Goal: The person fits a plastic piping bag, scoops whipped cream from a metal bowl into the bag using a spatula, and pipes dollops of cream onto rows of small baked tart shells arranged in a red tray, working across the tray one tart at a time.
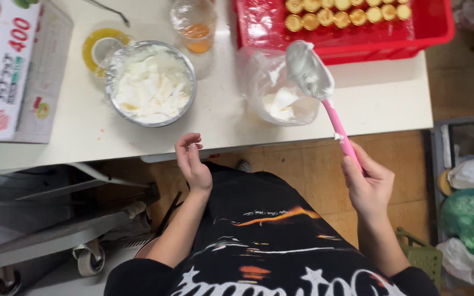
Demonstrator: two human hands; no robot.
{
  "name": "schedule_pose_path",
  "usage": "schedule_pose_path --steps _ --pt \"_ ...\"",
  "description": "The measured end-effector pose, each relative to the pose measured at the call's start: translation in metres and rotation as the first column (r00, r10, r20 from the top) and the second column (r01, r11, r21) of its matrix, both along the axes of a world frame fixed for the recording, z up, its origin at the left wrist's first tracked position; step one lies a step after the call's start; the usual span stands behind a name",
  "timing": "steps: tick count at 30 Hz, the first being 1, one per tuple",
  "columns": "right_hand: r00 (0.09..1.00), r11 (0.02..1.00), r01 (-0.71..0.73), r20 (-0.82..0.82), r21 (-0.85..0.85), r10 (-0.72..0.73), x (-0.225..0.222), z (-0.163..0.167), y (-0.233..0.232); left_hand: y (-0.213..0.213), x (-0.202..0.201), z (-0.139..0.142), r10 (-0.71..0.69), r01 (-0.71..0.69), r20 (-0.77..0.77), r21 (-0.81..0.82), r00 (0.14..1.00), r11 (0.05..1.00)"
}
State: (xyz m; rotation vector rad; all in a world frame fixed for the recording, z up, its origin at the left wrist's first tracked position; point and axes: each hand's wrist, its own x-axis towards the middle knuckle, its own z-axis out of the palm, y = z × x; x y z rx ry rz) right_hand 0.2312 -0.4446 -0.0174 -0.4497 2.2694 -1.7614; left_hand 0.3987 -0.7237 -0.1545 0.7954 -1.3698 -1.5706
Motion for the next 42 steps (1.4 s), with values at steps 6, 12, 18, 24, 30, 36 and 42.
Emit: schedule_pose_path --steps 6,12,18,24,30,36,42 --pt "0.829 0.93 -0.214 0.448 -0.3 0.335 0.022 -0.016 -0.091 -0.039 0.032 -0.002 0.083 -0.084 0.04 0.029 0.996 0.996" --pt "0.638 0.842 -0.528 0.605 -0.108 0.477 0.042 -0.067 -0.226 -0.089 0.072 -0.006 0.107 -0.108 0.024 0.046 0.994 0.993" --pt "0.657 0.636 -0.647 -0.116 0.42 0.745 0.03 -0.091 -0.291 -0.149 0.108 -0.006 0.168 -0.169 0.061 0.012 0.984 0.986" --pt "0.699 0.519 -0.494 -0.036 0.698 0.714 0.02 -0.061 -0.324 -0.193 0.103 -0.012 0.156 -0.157 0.055 0.025 0.986 0.987" --pt "0.724 0.577 -0.392 -0.146 0.717 0.674 0.013 0.022 -0.328 -0.219 0.093 -0.014 0.035 -0.037 0.037 0.057 0.999 0.998" --pt "0.548 0.221 -0.264 -0.043 0.939 0.835 -0.004 0.046 -0.36 -0.241 0.082 -0.021 -0.06 0.059 0.013 0.075 0.998 0.995" --pt "0.628 0.058 -0.393 0.223 0.918 0.745 -0.024 -0.023 -0.386 -0.253 0.075 -0.023 -0.085 0.087 -0.031 0.088 0.996 0.992"
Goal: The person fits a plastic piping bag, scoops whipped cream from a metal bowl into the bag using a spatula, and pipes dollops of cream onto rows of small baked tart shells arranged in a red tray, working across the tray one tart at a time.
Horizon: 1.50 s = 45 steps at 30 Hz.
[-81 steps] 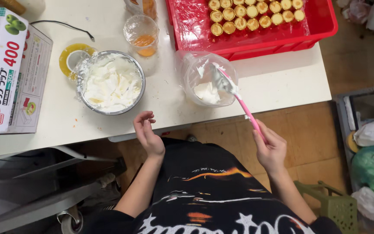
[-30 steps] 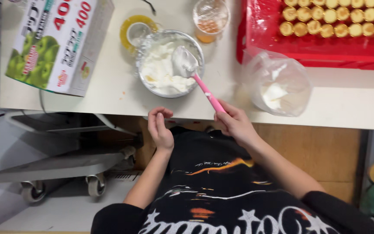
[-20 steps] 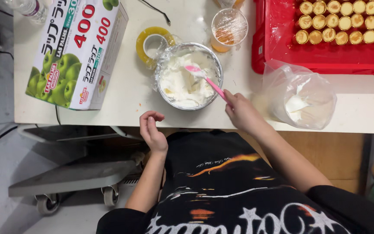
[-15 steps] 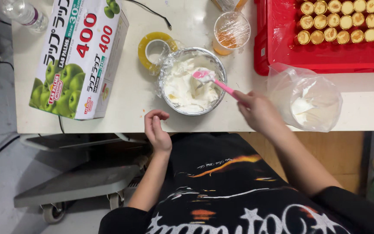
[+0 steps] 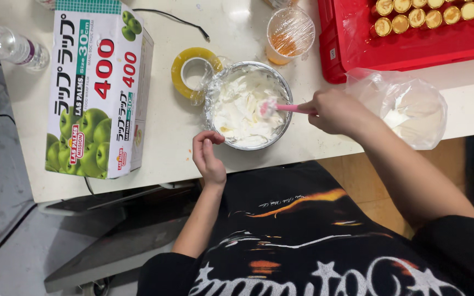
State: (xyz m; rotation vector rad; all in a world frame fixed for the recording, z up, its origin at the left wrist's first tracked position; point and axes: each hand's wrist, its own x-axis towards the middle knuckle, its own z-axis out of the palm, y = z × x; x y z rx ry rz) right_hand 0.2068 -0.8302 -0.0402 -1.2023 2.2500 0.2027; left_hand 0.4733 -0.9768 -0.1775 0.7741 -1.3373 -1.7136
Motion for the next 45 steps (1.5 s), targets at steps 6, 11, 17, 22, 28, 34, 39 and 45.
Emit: schedule_pose_path --steps 6,11,17,22,28,34,39,45 --pt "0.992 0.917 0.063 0.129 -0.394 -0.012 0.029 -0.042 0.013 -0.005 0.001 0.002 -0.018 0.018 0.016 -0.007 1.0 1.0" --pt "0.986 0.885 0.12 0.158 -0.449 -0.053 0.027 -0.028 0.027 -0.007 0.003 0.007 -0.054 0.054 0.003 -0.04 0.999 0.998" --pt "0.971 0.888 0.215 0.189 -0.407 -0.149 0.027 -0.027 0.039 -0.011 0.001 0.006 -0.058 0.059 0.026 -0.032 0.998 0.998" --pt "0.99 0.96 0.129 0.09 -0.247 -0.11 0.031 -0.041 0.017 -0.007 -0.004 0.0 -0.098 0.098 0.007 -0.024 0.995 0.995" --pt "0.996 0.99 0.08 0.058 -0.119 -0.073 0.034 -0.038 -0.001 0.003 -0.008 -0.001 -0.127 0.127 -0.002 -0.004 0.992 0.992" --pt "0.973 0.86 -0.041 -0.217 -0.509 -0.082 0.059 0.009 0.064 0.017 -0.022 0.01 -0.17 0.17 -0.026 0.004 0.985 0.985" --pt "0.827 0.498 0.54 0.316 -0.679 -0.465 0.046 0.064 0.166 0.045 -0.062 0.037 -0.426 0.431 -0.068 0.109 0.902 0.896" --pt "0.477 -0.027 0.723 0.526 -0.691 -0.704 -0.067 0.019 0.271 0.11 -0.146 0.077 -0.787 0.773 -0.086 0.281 0.611 0.569"
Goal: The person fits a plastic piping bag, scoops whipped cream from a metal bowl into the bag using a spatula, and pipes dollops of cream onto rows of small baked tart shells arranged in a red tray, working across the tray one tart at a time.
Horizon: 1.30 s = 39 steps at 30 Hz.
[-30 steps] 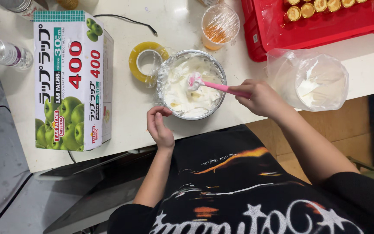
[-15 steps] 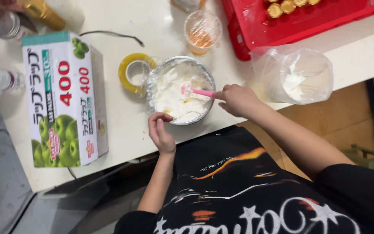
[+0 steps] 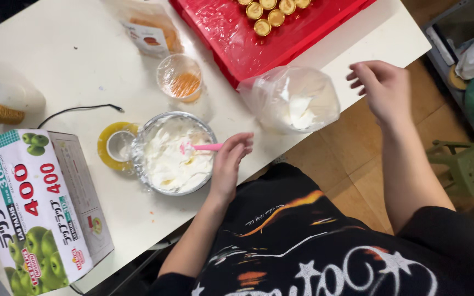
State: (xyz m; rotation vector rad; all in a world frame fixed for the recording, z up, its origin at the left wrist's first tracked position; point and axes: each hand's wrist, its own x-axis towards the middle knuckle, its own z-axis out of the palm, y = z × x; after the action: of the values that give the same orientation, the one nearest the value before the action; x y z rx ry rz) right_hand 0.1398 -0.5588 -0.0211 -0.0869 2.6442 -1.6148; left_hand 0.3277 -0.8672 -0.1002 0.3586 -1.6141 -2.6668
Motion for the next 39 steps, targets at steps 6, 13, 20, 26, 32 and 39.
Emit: schedule_pose_path --steps 6,13,20,26,32,39 --pt "0.845 0.972 -0.234 0.494 0.0 0.203 -0.096 -0.101 0.0 0.086 -0.06 0.001 0.251 -0.239 0.032 -0.205 0.967 0.949" --pt "0.546 0.786 -0.286 0.58 -0.549 0.604 -0.124 -0.114 -0.016 0.134 -0.08 -0.06 0.477 -0.633 0.572 0.097 0.667 0.768" --pt "0.352 0.594 -0.352 0.486 -0.723 0.8 -0.145 -0.109 -0.007 0.127 -0.077 -0.072 0.73 -0.732 0.217 -0.085 0.648 0.676" --pt "0.393 0.543 -0.249 0.428 -0.802 0.813 -0.154 -0.078 0.005 0.137 -0.06 0.0 0.827 -0.793 -0.105 -0.373 0.552 0.482" --pt "0.466 0.486 -0.433 0.273 -0.759 0.842 -0.145 -0.036 0.016 0.145 -0.056 0.044 0.781 -0.796 -0.157 -0.154 0.604 0.585" --pt "0.601 0.5 -0.413 0.184 -0.761 0.778 -0.141 0.005 0.013 0.14 -0.07 0.09 0.755 -0.797 -0.313 -0.008 0.576 0.604"
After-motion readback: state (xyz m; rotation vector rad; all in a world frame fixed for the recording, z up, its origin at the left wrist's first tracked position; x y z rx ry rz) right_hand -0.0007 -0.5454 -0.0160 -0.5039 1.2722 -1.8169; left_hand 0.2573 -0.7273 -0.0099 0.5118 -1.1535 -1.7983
